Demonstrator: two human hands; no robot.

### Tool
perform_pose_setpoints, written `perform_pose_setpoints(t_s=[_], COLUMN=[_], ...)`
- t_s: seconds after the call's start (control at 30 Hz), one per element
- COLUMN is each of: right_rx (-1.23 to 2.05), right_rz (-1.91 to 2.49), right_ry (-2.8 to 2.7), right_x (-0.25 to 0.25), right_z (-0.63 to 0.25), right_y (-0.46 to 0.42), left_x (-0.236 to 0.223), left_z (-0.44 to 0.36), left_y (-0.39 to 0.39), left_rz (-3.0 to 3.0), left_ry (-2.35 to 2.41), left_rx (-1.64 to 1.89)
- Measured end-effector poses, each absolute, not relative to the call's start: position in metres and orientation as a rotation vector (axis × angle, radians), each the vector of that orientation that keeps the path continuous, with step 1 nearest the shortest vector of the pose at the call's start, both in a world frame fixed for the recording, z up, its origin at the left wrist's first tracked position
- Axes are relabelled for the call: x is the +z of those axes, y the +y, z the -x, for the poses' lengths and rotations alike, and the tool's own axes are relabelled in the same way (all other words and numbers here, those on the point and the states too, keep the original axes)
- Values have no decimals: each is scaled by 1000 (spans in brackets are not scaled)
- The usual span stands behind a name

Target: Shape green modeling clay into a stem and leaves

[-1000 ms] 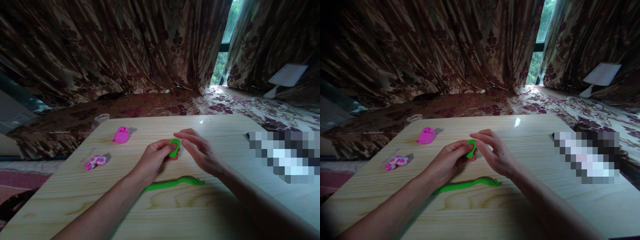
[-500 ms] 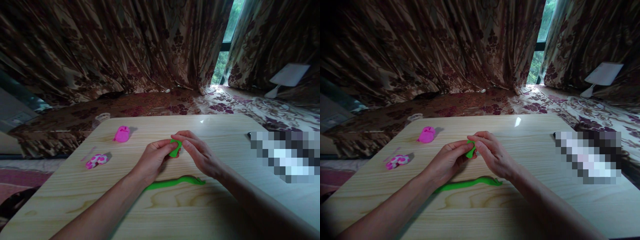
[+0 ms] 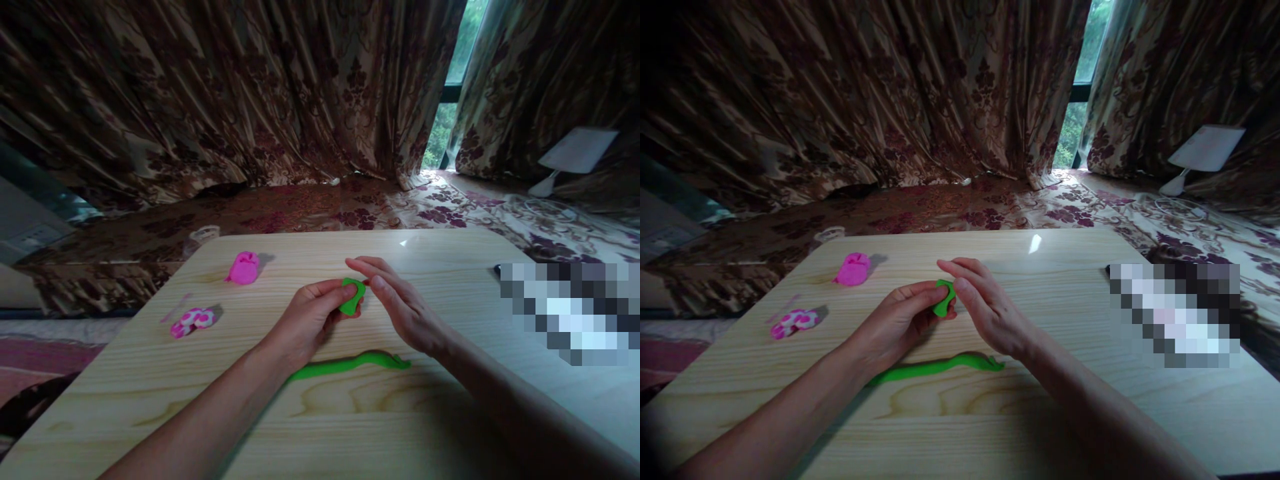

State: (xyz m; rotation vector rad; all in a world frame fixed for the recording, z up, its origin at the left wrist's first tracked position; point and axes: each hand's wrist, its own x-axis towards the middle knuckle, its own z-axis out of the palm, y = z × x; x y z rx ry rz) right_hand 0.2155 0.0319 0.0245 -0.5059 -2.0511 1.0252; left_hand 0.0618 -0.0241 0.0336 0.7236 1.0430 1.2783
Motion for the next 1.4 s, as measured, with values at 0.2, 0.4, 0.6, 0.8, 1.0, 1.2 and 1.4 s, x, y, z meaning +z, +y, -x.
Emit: perform_pose_setpoints(t_s=[0.2,0.4,0.6,0.8,1.0,1.2,1.4], right_rx=[1064,1045,995,1057,1097,1123,1176], right_rz=[475,491,599,635,623,633,722], right_ry=[-2084,-2066,-1939,-1944,-1885,-1823,-1744], right_x=[23,24,24,19,15,13,14], right_z=[-215,-216,-213,-208,-205,-204,-206], right_y=[31,34,38,38,35,36,40], left_x=[35,36,35,32,29,32,32], left_z=[-62,-63,-62,-62,-61,-61,-59], left_y=[-25,-25,-24,-24,-23,-24,-24], left_rz=[-672,-668,-826,-905,-953,-921,-956], left_ry=[993,992,1130,1229,1278,1238,1275], left_rx=[1300,1294,1326,1399,1396,1398,1282])
